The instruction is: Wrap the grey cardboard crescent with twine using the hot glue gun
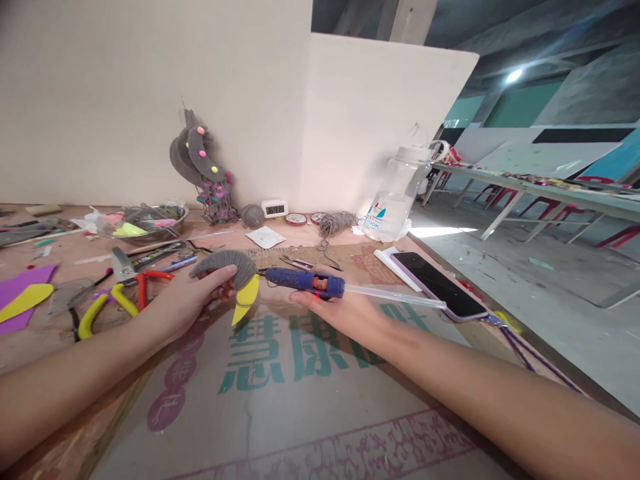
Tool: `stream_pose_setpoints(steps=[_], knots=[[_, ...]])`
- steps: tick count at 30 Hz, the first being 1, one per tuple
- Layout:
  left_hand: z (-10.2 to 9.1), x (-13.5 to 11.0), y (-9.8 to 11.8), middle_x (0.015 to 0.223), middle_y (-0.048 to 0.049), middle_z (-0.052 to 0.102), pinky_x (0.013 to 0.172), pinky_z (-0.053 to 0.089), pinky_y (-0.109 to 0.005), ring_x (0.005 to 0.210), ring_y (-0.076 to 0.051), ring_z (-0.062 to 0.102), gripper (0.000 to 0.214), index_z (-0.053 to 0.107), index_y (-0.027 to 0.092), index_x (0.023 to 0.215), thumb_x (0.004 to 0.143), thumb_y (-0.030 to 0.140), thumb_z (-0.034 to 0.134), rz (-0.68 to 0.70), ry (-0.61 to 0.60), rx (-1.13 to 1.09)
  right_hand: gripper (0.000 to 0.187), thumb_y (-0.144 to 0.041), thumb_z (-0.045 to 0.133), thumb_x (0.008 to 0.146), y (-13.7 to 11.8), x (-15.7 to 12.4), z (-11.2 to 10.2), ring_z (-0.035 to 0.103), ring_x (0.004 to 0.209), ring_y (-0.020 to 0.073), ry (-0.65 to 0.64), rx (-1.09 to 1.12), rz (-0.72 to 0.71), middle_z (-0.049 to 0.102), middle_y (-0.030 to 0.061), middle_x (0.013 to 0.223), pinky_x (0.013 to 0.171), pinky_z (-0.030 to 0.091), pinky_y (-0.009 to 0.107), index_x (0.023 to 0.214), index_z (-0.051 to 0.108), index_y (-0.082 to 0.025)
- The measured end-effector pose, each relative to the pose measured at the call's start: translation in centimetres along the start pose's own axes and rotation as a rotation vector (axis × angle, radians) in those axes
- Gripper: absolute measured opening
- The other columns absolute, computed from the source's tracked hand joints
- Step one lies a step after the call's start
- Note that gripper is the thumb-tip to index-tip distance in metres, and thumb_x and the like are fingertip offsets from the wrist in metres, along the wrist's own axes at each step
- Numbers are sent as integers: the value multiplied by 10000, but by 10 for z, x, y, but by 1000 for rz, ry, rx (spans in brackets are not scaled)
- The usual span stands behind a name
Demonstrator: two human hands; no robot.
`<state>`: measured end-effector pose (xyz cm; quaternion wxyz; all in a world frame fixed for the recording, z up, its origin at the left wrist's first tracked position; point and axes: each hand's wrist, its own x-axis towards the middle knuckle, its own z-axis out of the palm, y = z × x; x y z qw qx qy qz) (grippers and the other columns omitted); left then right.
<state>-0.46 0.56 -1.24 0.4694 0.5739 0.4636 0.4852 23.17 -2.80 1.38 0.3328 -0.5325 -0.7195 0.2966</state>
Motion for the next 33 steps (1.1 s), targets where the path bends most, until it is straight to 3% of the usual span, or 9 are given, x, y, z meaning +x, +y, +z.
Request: stream_pose_setpoints(steps=[13, 24, 33], knots=[[1, -1, 0, 585, 7, 581, 570, 403, -241, 551, -122, 522, 254, 572, 161, 636, 697, 404, 616, -19, 8, -41, 316, -485, 604, 700, -2, 1, 3, 576, 648, 142, 12, 39, 72, 616, -11, 721, 574, 450, 239, 855, 560, -213], [1, -3, 6, 583, 8, 581, 576, 404, -234, 562, -122, 528, 271, 557, 166, 636, 727, 419, 591, -10, -1, 25, 336, -477, 594, 712, -2, 1, 2, 574, 666, 144, 20, -15, 13, 638, -9, 752, 579, 437, 238, 920, 593, -212], [2, -4, 6, 556, 11, 583, 558, 396, -229, 538, -117, 523, 260, 563, 166, 611, 705, 403, 612, -20, 20, -6, 323, -494, 583, 716, -1, 1, 2, 576, 649, 148, 14, -34, 52, 640, -16, 724, 578, 439, 239, 908, 604, -235]])
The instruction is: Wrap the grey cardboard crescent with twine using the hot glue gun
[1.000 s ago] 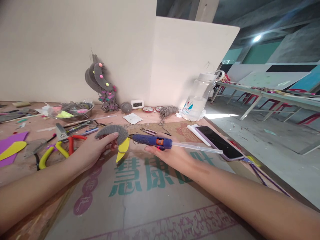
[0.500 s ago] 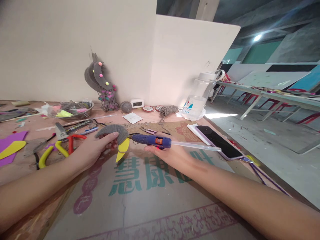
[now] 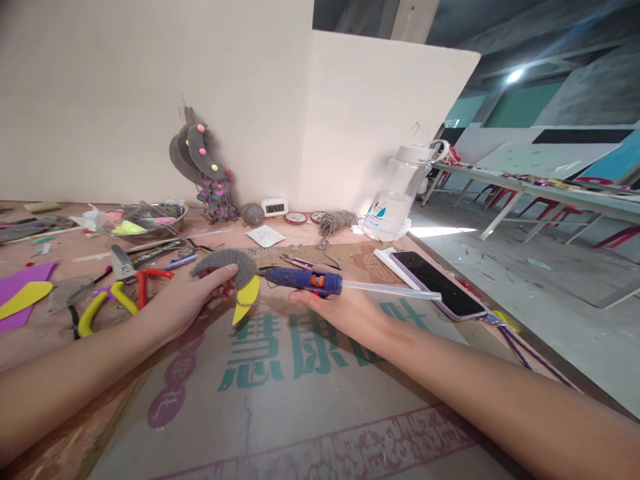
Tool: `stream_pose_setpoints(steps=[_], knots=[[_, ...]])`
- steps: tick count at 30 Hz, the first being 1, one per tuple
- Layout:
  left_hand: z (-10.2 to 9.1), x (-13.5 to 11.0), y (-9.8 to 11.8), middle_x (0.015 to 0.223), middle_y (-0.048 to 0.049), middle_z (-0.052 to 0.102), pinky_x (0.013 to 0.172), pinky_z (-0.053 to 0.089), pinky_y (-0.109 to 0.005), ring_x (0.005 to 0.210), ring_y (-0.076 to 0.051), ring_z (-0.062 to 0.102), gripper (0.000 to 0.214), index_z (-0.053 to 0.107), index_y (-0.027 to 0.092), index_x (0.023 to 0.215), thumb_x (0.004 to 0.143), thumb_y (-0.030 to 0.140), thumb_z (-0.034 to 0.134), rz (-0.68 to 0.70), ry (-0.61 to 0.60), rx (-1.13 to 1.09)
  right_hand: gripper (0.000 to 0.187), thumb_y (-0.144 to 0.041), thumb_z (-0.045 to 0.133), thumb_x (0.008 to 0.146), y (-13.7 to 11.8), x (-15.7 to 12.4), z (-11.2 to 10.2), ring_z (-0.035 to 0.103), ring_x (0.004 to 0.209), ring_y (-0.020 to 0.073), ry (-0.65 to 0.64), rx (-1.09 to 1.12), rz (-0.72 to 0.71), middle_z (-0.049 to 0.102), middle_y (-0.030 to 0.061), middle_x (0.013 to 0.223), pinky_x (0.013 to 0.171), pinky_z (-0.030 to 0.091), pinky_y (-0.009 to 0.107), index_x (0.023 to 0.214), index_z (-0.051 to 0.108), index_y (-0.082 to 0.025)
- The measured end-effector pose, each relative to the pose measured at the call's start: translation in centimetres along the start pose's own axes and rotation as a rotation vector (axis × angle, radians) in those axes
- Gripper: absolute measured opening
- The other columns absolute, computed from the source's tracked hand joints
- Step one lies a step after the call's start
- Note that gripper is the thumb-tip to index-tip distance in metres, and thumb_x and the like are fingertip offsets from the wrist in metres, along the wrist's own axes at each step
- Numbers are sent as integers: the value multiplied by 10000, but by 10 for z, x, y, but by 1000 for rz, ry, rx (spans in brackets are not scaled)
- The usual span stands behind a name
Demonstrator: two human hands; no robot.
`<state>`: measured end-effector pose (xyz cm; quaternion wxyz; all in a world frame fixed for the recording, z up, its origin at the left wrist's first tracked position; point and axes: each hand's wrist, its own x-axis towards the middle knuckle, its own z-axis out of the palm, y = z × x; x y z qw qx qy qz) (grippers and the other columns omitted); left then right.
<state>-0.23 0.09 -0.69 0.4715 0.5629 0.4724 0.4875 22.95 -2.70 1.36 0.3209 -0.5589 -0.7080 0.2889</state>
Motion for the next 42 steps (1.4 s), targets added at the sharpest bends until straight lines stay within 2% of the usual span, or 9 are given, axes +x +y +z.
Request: stream_pose_setpoints(steps=[16, 19, 22, 26, 30, 33, 38, 42], knots=[[0, 0, 0, 564, 12, 585, 550, 400, -228, 534, -118, 525, 245, 572, 164, 628, 692, 394, 623, -14, -7, -27, 334, -506, 569, 722, 2, 2, 0, 590, 652, 170, 39, -60, 10, 645, -7, 702, 579, 466, 271, 912, 628, -238], [1, 0, 3, 563, 14, 582, 545, 396, -226, 531, -117, 521, 235, 572, 165, 622, 683, 385, 626, -20, 4, -48, 300, -489, 533, 759, -1, 5, -8, 593, 688, 173, 63, -58, -40, 645, 12, 725, 621, 474, 280, 795, 634, -209], [2, -2, 7, 534, 20, 570, 510, 380, -215, 501, -111, 508, 236, 563, 164, 590, 679, 374, 623, -36, 22, -19, 365, -476, 451, 818, -11, 9, -20, 573, 675, 160, 72, -83, -125, 625, 25, 697, 644, 466, 282, 657, 605, -187], [3, -4, 12, 484, 20, 555, 450, 343, -209, 442, -106, 489, 256, 550, 159, 568, 696, 373, 604, -98, 26, 36, 375, -464, 404, 848, -29, 18, -36, 576, 657, 149, 37, -38, -176, 648, 37, 740, 613, 466, 264, 761, 636, -182], [3, -3, 13, 511, 8, 567, 489, 372, -207, 499, -114, 514, 253, 555, 154, 580, 715, 365, 590, -56, -4, 10, 370, -500, 568, 734, -36, 47, -40, 610, 763, 191, 159, -111, -192, 680, 38, 842, 674, 477, 282, 923, 655, -194], [3, -2, 13, 506, 5, 562, 498, 378, -209, 494, -111, 507, 249, 556, 150, 578, 716, 353, 595, -53, -21, -7, 388, -516, 577, 715, -31, 85, -35, 614, 784, 208, 171, -223, -172, 687, 41, 832, 697, 466, 293, 887, 678, -184], [4, 0, 11, 504, 16, 548, 491, 377, -206, 482, -103, 491, 252, 553, 153, 578, 711, 363, 600, -44, -32, -49, 385, -476, 588, 716, -10, 142, -12, 617, 778, 209, 147, -297, -124, 686, 67, 802, 683, 449, 276, 883, 671, -139], [3, 1, 9, 508, 17, 550, 504, 372, -203, 499, -102, 498, 261, 549, 154, 576, 722, 368, 583, -33, -25, -31, 320, -385, 564, 759, 10, 161, 8, 618, 805, 189, 124, -286, -125, 685, 73, 884, 688, 448, 248, 925, 649, -125]])
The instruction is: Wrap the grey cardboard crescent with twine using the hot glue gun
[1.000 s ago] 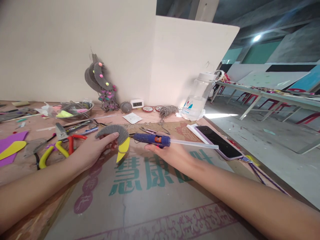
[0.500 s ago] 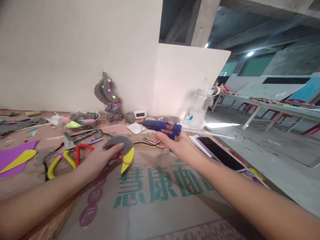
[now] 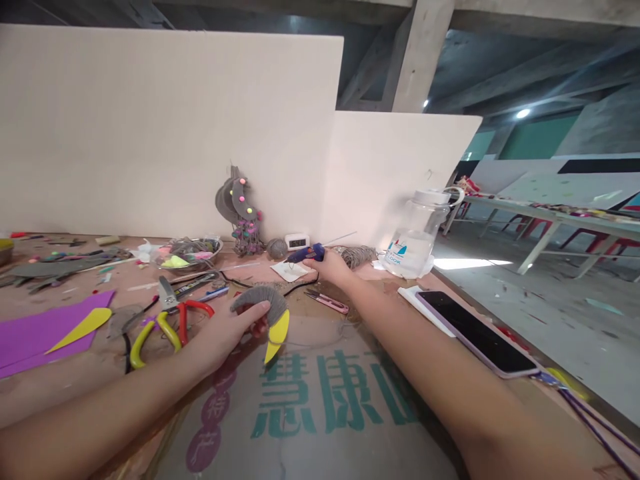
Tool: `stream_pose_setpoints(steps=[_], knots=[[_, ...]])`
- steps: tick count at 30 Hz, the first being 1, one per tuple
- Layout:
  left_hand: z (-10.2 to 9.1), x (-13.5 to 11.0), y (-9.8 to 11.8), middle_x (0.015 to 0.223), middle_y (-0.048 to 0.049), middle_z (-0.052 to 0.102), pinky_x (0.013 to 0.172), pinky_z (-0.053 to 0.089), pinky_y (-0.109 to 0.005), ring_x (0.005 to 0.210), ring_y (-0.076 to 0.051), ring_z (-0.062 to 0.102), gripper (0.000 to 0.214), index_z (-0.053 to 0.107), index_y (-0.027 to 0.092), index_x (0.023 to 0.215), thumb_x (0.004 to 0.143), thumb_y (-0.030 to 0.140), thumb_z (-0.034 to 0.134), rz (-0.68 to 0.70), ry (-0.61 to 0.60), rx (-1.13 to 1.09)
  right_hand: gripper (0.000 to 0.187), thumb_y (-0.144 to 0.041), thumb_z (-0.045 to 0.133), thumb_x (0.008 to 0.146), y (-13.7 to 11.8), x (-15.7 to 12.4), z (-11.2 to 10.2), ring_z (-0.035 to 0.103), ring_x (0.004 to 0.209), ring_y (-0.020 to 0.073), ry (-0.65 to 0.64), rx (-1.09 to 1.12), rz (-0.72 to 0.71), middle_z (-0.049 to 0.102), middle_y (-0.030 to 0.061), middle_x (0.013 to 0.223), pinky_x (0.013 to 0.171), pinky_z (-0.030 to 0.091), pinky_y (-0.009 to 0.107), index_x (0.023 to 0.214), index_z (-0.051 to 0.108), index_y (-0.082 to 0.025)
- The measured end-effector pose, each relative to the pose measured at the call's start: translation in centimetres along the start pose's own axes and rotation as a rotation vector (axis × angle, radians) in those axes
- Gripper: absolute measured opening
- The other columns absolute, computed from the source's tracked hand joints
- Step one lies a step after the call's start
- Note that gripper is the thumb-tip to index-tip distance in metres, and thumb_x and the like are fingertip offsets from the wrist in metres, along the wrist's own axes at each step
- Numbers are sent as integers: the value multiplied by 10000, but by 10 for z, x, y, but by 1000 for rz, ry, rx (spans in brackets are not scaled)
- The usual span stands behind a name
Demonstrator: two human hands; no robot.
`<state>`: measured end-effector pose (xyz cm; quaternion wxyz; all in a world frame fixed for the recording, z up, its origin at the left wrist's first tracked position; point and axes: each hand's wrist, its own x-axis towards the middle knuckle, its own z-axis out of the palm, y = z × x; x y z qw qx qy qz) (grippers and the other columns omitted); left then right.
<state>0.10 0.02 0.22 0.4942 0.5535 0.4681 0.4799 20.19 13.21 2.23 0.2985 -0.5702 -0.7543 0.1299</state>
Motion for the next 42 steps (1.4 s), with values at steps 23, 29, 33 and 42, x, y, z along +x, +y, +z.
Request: stream_pose_setpoints(steps=[23, 29, 33, 42], knots=[[-4, 2, -8, 536, 24, 538, 494, 358, -205, 493, -92, 480, 269, 526, 156, 605, 736, 388, 557, 33, 21, -14, 440, -478, 515, 781, -46, -126, -29, 503, 433, 66, -405, 435, 165, 605, 78, 1072, 339, 382, 223, 1151, 495, -240], [-5, 2, -6, 537, 21, 551, 501, 362, -208, 492, -94, 481, 260, 546, 154, 596, 716, 383, 575, 57, 51, 11, 457, -422, 564, 770, -55, -138, -23, 476, 414, 29, -561, 548, 212, 589, 80, 1088, 347, 399, 189, 1178, 439, -256], [-6, 3, -8, 566, 8, 572, 529, 384, -221, 521, -106, 507, 267, 559, 152, 619, 732, 395, 552, 65, 19, 40, 424, -419, 564, 769, -53, -138, -20, 470, 439, 64, -620, 495, 201, 594, -7, 699, 389, 398, 193, 1130, 479, -215], [-6, 0, -5, 567, 7, 574, 551, 392, -233, 544, -122, 528, 265, 553, 155, 611, 759, 372, 519, 100, -24, 200, 179, -349, 534, 801, -50, -135, -11, 453, 574, 99, -146, 252, -133, 551, -7, 652, 527, 362, 225, 794, 608, -185]])
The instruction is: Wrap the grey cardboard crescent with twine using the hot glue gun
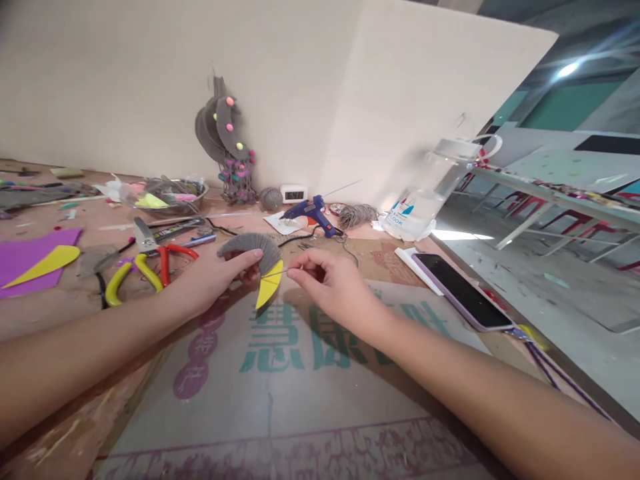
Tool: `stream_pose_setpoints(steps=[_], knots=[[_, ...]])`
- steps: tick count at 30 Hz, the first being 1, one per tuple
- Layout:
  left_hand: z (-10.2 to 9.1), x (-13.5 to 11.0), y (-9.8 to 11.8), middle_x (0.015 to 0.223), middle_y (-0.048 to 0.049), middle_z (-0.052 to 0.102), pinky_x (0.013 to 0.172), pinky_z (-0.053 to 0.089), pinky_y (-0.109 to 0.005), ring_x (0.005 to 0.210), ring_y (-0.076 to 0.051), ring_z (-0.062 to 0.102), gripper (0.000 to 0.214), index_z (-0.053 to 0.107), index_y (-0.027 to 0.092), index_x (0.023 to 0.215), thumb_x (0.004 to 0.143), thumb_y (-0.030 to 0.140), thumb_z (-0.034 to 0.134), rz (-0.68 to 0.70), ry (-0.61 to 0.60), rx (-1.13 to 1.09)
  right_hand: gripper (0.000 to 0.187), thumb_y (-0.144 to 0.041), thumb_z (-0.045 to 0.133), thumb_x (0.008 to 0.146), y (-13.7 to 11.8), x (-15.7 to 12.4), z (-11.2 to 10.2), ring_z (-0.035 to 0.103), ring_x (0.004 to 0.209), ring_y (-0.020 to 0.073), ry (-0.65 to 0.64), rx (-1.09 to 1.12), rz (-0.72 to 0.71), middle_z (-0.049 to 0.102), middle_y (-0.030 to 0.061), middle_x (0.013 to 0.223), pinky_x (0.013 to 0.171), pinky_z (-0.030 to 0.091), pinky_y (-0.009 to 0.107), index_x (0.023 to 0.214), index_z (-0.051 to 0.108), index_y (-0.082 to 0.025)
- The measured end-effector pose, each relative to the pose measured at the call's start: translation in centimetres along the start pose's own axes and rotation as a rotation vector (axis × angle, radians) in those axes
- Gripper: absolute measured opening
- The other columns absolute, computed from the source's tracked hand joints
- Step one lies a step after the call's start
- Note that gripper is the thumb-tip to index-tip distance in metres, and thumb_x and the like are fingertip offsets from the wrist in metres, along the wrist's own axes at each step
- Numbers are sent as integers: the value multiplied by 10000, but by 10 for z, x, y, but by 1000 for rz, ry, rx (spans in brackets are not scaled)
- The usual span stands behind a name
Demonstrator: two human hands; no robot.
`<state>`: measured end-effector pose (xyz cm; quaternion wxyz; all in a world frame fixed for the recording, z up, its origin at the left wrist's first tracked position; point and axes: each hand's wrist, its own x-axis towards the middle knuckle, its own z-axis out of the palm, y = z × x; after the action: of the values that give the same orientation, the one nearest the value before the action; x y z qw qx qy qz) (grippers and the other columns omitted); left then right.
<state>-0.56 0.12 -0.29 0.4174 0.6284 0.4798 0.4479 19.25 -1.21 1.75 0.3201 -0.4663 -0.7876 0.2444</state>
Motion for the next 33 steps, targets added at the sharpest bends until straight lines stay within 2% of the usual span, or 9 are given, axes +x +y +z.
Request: stream_pose_setpoints(steps=[7, 13, 33], knots=[[0, -1, 4, 553, 9, 565, 551, 381, -229, 546, -124, 516, 263, 547, 162, 595, 767, 356, 505, -11, -21, 77, 196, -369, 513, 812, 9, 2, 2, 459, 600, 107, 17, 18, 29, 559, 2, 707, 534, 350, 231, 817, 582, -185], [1, -2, 5, 543, 13, 563, 530, 373, -220, 522, -121, 502, 248, 555, 170, 594, 755, 356, 524, 8, -26, 63, 225, -401, 504, 805, 14, 3, 4, 380, 523, 90, -7, 38, 84, 480, -25, 615, 484, 302, 223, 808, 580, -190], [3, -3, 5, 531, 2, 570, 479, 374, -219, 501, -132, 510, 222, 571, 189, 598, 742, 357, 547, 26, -89, 97, 191, -367, 519, 796, 16, 4, 9, 367, 498, 76, 25, 77, 95, 441, -41, 564, 470, 292, 206, 797, 588, -188]])
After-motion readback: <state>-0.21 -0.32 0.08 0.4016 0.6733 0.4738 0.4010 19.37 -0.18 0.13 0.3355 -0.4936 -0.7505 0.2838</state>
